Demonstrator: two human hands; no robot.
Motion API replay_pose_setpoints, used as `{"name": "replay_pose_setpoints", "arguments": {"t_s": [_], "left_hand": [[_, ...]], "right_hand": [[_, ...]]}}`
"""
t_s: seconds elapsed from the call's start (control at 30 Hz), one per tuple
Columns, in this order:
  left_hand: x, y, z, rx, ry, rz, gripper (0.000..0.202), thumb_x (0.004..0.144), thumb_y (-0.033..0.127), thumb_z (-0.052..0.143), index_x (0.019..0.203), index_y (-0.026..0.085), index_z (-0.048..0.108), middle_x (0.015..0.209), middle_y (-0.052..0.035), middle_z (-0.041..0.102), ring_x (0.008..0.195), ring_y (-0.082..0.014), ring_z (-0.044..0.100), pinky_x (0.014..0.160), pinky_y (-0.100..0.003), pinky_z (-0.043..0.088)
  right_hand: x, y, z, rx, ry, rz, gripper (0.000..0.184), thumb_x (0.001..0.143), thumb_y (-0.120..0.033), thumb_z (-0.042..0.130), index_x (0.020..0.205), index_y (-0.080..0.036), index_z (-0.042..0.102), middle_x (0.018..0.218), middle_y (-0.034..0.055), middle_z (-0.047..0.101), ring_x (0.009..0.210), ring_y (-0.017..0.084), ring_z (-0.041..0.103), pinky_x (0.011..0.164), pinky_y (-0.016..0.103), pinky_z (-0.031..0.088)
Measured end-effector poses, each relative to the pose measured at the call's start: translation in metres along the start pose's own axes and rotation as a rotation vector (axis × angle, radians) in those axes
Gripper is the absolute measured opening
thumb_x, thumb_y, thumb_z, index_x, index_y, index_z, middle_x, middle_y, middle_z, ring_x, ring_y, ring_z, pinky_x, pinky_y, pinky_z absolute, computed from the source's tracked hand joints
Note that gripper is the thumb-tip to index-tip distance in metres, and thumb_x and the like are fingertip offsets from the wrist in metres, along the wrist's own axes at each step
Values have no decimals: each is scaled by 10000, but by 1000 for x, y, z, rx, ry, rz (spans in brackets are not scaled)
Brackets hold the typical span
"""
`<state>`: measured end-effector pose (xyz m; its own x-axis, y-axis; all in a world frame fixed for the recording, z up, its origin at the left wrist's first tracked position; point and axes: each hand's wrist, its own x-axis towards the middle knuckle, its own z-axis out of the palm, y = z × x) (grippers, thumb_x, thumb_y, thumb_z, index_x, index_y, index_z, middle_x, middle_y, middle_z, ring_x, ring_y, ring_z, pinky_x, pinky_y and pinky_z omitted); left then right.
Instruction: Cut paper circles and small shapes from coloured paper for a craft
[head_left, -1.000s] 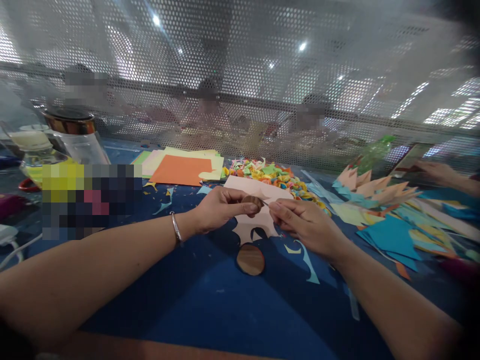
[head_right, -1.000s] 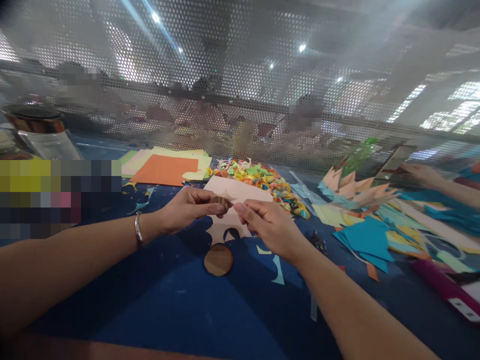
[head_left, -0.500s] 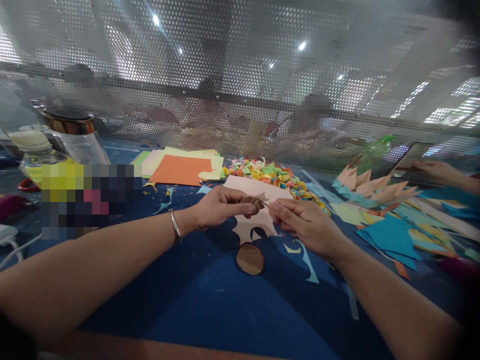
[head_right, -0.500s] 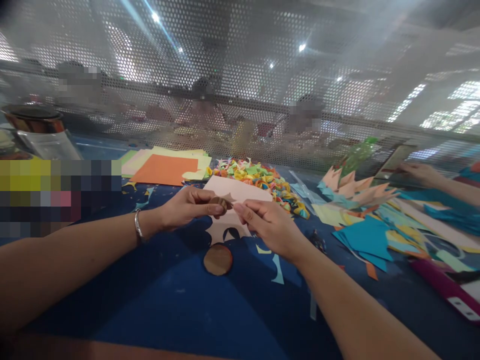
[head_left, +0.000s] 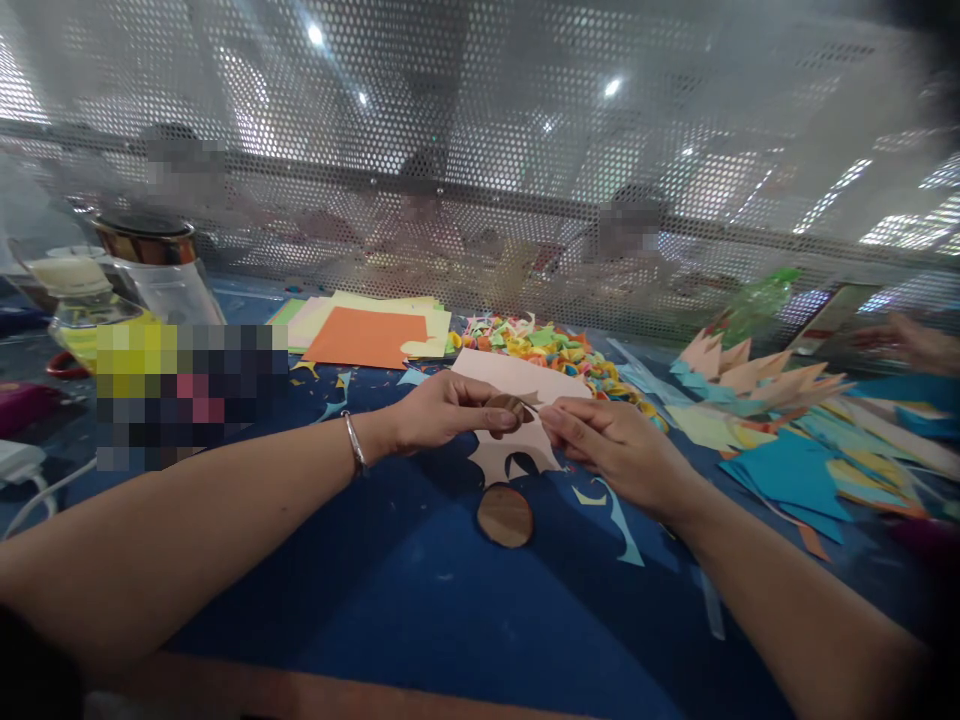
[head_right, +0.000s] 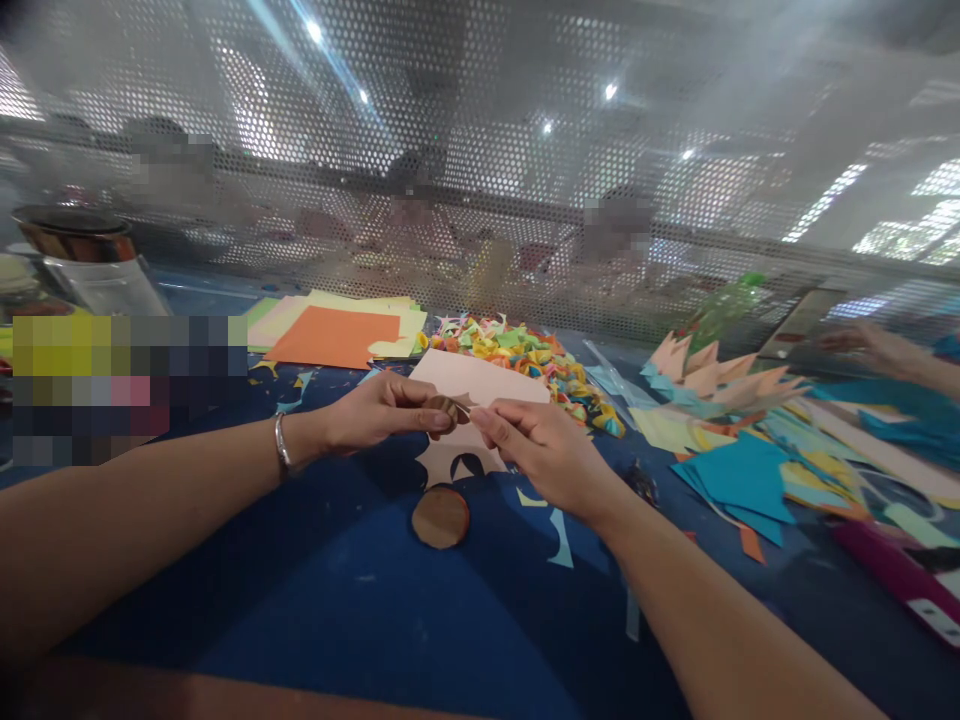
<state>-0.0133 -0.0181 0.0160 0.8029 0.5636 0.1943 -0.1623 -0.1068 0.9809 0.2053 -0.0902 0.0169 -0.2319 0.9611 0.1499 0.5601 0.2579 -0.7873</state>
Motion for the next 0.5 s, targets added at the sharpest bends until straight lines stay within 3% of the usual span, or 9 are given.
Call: {"name": "replay_pose_setpoints", "arguments": {"t_s": [0.17,0.5], "left_hand": [[1,-1,-2,-9,-5,-16,149,742,270,789,818,144,766,761,-17,681,722,-85,560,745,-246,456],[2,-2,-1,20,-8,-38,44,740,199,764,739,155,770,791,-40,704,765,-107,581,774,-265,475]], "right_hand": [[-1,-2,1,-9,4,-3,486,906,-623,507,657,-205,495,526,-56,345,457,83,286,417,233,216],[-1,-4,0,-47,-5,-11,497,912,-630,491,651,-208,490,521,-56,340,447,80,274,411,235,210]]}}
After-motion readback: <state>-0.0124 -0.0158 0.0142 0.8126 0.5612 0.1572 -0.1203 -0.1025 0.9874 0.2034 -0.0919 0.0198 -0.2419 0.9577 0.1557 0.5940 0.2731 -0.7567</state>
